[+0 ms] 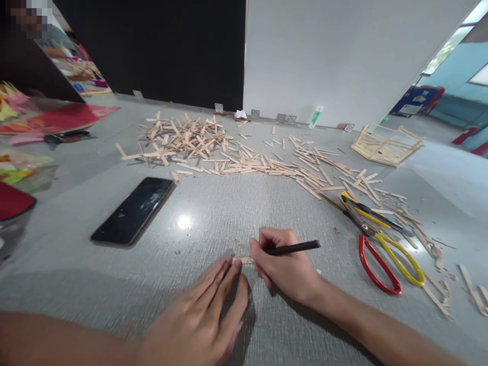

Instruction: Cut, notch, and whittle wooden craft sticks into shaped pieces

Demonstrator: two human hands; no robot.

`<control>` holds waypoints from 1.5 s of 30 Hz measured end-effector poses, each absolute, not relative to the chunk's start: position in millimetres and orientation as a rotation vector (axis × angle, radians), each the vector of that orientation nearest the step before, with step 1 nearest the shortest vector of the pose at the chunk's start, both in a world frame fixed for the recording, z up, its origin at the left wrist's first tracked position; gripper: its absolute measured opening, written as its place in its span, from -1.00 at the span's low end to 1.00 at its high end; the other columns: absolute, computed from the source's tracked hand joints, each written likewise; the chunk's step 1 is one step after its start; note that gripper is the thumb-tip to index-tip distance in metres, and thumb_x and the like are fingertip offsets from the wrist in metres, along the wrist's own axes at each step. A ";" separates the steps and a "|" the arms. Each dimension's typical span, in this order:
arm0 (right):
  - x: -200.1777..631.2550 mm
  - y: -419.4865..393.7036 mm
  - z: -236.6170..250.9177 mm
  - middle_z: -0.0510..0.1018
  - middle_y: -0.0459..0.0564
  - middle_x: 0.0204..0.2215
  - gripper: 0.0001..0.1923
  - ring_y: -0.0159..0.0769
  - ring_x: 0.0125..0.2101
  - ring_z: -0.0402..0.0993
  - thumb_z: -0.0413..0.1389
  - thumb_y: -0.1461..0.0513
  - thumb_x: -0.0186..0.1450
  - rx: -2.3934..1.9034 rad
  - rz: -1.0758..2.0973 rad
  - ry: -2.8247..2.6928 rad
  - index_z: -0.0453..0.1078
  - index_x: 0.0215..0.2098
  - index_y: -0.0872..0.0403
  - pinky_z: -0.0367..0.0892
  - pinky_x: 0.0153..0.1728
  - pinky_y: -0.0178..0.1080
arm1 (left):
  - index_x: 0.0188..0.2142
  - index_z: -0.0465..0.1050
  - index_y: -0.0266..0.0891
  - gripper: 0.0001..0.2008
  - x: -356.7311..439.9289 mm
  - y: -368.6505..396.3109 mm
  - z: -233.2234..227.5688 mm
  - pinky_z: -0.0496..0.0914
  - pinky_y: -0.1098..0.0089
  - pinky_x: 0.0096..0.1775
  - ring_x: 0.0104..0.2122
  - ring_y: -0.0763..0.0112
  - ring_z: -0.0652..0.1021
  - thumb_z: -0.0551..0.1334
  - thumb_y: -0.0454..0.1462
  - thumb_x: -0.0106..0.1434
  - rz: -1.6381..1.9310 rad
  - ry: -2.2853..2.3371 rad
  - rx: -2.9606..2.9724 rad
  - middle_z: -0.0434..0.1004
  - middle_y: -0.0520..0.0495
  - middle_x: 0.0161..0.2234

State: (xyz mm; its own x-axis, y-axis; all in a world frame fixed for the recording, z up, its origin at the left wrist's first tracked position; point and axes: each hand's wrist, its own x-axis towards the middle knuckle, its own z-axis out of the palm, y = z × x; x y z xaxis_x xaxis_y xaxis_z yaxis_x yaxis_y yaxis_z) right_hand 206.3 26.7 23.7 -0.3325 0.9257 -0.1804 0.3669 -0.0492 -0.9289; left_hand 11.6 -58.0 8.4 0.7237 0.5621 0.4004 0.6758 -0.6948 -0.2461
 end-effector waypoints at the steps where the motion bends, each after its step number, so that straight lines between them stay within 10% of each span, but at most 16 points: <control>1: 205.7 26.6 23.6 0.36 -0.25 -0.78 -0.57 -0.53 -0.82 0.25 0.21 0.14 0.39 -1.374 1.397 -1.705 0.23 -0.60 0.02 0.16 -0.76 -0.47 | 0.12 0.38 -0.56 -0.62 11.4 -57.8 8.7 0.18 0.00 0.31 0.09 -0.08 0.65 0.08 -0.27 0.47 -0.416 -0.948 -2.556 0.65 -0.51 0.02; 45: 204.6 30.5 23.2 0.32 -0.28 -0.80 -0.58 -0.55 -0.84 0.23 0.12 0.17 0.40 -1.347 1.373 -1.784 0.20 -0.61 0.01 0.11 -0.78 -0.48 | 0.11 0.40 -0.52 -0.60 11.2 -58.1 0.6 0.19 0.02 0.30 0.08 -0.06 0.66 0.10 -0.23 0.43 -0.492 -0.961 -2.516 0.66 -0.47 0.03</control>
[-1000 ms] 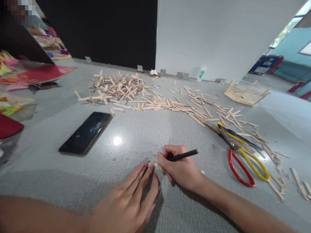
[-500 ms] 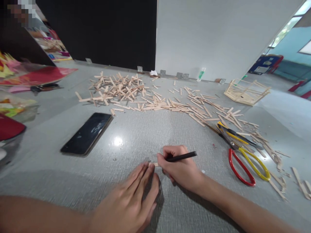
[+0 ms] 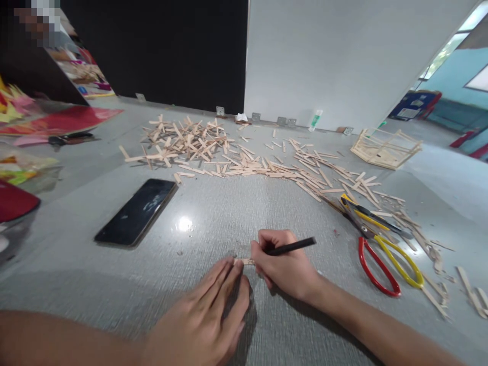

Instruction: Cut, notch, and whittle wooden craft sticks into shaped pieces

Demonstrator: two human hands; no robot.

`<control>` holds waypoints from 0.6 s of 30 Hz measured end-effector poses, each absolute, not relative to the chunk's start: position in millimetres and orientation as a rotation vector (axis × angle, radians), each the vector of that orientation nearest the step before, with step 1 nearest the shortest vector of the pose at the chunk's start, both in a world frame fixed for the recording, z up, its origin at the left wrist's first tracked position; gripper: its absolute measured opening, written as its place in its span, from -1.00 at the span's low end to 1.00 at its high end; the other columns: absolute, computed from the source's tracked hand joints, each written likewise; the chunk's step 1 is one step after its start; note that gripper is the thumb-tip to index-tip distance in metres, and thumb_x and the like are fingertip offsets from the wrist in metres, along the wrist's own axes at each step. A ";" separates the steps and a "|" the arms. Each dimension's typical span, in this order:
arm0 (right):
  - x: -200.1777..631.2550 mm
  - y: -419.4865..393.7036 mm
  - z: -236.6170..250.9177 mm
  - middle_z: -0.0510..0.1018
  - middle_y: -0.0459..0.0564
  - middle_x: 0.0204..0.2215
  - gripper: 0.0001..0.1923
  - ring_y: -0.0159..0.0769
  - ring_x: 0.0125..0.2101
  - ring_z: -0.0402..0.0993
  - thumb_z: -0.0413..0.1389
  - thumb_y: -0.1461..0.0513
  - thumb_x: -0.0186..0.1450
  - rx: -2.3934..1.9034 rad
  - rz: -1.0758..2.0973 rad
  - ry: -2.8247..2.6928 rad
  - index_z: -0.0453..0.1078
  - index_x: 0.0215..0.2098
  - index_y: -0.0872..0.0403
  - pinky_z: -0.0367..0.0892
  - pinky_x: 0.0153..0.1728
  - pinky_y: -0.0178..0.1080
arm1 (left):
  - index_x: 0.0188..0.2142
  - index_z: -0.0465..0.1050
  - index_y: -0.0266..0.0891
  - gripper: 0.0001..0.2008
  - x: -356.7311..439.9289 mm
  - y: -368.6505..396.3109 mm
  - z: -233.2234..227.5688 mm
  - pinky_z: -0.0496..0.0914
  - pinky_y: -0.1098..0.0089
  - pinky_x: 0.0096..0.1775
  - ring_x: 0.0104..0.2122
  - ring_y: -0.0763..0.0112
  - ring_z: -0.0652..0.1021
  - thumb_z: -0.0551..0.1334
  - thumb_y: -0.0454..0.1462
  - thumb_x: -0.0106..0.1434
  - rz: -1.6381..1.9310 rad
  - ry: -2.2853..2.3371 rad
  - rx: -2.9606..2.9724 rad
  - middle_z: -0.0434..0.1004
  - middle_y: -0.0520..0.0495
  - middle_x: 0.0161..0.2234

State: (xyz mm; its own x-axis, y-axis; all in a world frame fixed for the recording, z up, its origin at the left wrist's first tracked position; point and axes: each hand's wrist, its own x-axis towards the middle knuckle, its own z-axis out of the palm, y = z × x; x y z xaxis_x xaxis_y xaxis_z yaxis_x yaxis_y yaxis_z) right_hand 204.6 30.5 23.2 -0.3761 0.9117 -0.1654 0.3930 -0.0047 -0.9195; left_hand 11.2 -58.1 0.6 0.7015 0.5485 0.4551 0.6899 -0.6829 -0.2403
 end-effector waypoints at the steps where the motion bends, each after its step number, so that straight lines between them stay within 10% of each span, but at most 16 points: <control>1: 204.5 30.4 22.8 0.33 -0.27 -0.79 -0.58 -0.55 -0.83 0.24 0.14 0.16 0.40 -1.343 1.379 -1.781 0.20 -0.60 0.02 0.12 -0.78 -0.48 | 0.11 0.40 -0.52 -0.60 11.3 -58.1 0.4 0.19 0.02 0.30 0.08 -0.06 0.66 0.10 -0.23 0.44 -0.492 -0.954 -2.517 0.66 -0.47 0.03; 18: 202.8 31.3 18.1 0.38 -0.23 -0.74 -0.56 -0.55 -0.82 0.19 0.21 0.12 0.38 -1.361 1.435 -1.744 0.24 -0.60 0.03 0.03 -0.80 -0.47 | 0.10 0.40 -0.56 -0.60 13.1 -57.3 3.3 0.17 0.00 0.29 0.07 -0.10 0.66 0.09 -0.23 0.46 -0.456 -0.961 -2.518 0.66 -0.50 0.01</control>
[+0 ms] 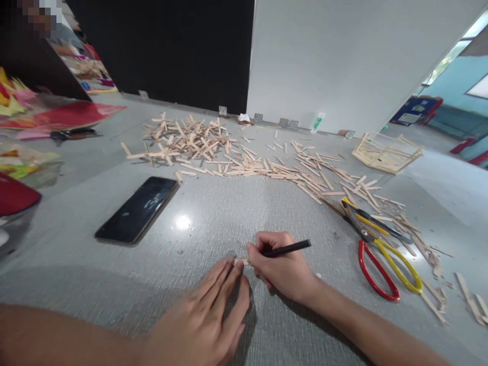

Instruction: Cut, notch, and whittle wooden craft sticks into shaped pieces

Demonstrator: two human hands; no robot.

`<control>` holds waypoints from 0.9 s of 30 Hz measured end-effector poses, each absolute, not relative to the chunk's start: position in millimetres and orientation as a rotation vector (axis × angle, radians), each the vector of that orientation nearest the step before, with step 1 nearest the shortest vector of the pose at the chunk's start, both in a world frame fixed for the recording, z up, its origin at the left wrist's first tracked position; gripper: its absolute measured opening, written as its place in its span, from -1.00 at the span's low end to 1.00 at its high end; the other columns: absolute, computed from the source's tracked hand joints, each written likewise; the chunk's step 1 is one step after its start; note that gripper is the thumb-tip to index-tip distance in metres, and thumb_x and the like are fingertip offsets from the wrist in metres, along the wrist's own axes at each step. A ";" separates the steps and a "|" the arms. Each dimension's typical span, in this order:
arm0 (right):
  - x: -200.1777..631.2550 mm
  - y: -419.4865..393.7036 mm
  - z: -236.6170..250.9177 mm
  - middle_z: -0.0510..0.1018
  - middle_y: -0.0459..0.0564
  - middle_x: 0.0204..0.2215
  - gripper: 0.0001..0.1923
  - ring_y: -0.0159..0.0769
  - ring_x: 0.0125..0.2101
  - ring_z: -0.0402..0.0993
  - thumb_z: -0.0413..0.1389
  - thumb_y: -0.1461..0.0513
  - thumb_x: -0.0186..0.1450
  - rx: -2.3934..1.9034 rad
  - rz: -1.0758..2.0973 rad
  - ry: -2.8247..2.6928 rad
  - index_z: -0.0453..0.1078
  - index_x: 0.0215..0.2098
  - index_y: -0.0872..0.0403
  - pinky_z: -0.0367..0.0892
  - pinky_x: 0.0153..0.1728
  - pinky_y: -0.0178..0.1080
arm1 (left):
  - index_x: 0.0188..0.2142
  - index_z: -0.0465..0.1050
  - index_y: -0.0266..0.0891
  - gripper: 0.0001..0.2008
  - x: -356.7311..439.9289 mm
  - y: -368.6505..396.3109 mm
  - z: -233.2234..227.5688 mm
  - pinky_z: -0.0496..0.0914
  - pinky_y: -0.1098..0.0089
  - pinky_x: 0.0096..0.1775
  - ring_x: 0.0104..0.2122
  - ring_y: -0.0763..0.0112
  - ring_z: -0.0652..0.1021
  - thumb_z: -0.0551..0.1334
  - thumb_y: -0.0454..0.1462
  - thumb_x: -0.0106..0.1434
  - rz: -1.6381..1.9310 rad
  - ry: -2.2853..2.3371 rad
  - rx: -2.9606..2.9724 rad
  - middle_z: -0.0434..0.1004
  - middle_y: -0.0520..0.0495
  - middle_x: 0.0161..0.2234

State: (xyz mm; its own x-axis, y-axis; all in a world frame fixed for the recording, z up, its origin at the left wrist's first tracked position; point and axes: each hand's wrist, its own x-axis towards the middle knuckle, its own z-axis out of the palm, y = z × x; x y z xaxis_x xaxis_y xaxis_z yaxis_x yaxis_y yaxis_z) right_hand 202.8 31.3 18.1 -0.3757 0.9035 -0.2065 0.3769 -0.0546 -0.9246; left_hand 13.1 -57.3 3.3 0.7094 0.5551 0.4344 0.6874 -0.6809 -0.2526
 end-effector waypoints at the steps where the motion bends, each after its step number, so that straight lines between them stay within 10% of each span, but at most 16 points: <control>1: 202.9 31.3 17.1 0.38 -0.23 -0.74 -0.56 -0.55 -0.82 0.19 0.21 0.12 0.38 -1.363 1.430 -1.745 0.23 -0.60 0.02 0.03 -0.80 -0.47 | 0.11 0.40 -0.57 -0.59 13.3 -57.4 2.8 0.17 -0.01 0.29 0.07 -0.10 0.66 0.09 -0.22 0.46 -0.462 -0.957 -2.521 0.66 -0.50 0.02; 27: 203.8 31.5 25.3 0.33 -0.26 -0.80 -0.57 -0.52 -0.84 0.21 0.14 0.18 0.38 -1.382 1.377 -1.779 0.19 -0.63 0.00 0.10 -0.79 -0.45 | 0.12 0.38 -0.56 -0.56 12.9 -58.9 5.0 0.14 -0.01 0.31 0.10 -0.13 0.64 0.10 -0.17 0.48 -0.442 -0.981 -2.550 0.65 -0.53 0.03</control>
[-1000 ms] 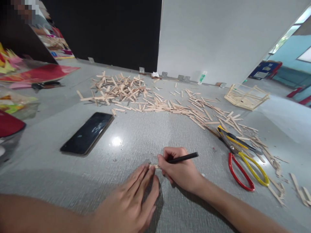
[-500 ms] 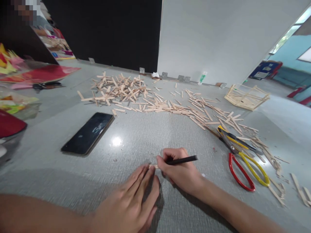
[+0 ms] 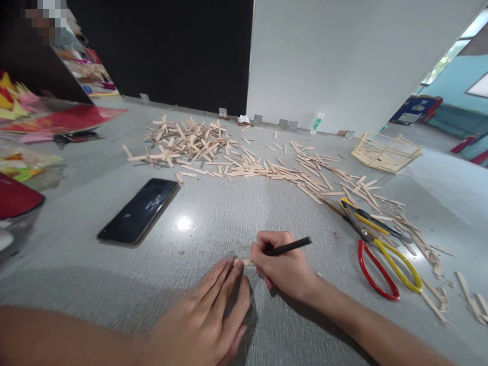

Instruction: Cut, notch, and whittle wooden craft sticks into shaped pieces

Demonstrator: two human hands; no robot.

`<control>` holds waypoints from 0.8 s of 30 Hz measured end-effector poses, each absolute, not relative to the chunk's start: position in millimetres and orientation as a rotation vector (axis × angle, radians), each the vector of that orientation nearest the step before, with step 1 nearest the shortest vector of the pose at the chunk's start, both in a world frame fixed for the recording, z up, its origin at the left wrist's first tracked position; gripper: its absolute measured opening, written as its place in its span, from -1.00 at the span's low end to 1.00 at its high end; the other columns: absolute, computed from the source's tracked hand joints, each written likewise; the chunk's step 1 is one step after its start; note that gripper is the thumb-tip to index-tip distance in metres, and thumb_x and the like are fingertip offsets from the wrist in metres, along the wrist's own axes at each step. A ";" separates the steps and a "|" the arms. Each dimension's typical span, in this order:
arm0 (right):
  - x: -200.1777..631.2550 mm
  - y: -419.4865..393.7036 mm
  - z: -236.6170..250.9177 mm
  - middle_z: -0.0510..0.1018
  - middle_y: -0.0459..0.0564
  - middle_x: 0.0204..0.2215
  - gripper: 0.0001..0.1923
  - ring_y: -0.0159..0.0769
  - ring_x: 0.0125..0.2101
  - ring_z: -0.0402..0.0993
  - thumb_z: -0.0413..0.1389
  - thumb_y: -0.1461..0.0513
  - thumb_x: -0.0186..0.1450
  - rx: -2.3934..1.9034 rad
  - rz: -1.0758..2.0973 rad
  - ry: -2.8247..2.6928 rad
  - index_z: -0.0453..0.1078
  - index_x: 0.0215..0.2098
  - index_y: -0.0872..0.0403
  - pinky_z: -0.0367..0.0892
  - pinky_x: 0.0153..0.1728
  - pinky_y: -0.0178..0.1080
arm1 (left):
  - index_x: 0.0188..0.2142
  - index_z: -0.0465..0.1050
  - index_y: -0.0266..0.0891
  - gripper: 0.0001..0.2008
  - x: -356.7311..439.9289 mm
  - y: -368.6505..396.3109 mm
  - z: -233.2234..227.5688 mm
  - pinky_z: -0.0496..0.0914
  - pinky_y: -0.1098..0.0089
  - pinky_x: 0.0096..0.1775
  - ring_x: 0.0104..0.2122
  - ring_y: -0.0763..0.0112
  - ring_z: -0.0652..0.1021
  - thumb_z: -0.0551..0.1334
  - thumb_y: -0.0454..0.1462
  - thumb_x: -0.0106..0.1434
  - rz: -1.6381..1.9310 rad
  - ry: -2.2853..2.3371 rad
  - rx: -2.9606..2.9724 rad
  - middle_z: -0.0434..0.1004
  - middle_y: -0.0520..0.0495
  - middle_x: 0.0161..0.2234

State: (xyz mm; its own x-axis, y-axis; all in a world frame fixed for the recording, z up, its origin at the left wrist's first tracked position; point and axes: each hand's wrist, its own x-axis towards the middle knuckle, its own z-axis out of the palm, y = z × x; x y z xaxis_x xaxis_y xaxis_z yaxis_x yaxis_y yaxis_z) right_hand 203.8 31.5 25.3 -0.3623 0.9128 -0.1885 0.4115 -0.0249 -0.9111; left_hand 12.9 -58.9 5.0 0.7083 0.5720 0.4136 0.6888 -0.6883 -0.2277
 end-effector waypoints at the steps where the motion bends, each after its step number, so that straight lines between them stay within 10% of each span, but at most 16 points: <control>1: 203.6 32.2 26.9 0.34 -0.25 -0.81 -0.57 -0.52 -0.85 0.21 0.15 0.16 0.38 -1.381 1.386 -1.756 0.19 -0.62 0.00 0.10 -0.79 -0.45 | 0.12 0.39 -0.56 -0.57 12.9 -58.9 5.1 0.14 -0.01 0.31 0.09 -0.13 0.64 0.10 -0.18 0.48 -0.441 -0.979 -2.542 0.65 -0.52 0.02; 24: 204.5 29.3 14.3 0.41 -0.23 -0.72 -0.56 -0.56 -0.82 0.24 0.19 0.11 0.42 -1.361 1.420 -1.738 0.24 -0.58 0.03 0.08 -0.80 -0.48 | 0.10 0.39 -0.55 -0.58 14.0 -58.0 3.7 0.13 -0.01 0.30 0.07 -0.12 0.66 0.11 -0.19 0.46 -0.480 -0.982 -2.544 0.66 -0.53 0.01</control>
State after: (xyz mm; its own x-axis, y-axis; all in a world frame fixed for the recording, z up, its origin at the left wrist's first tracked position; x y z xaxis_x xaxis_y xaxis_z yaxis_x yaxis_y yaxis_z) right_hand 204.5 29.3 14.3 -0.3668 0.9092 -0.1970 0.3747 -0.0494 -0.9258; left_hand 14.0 -58.0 3.7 0.6990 0.5662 0.4367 0.6924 -0.6886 -0.2155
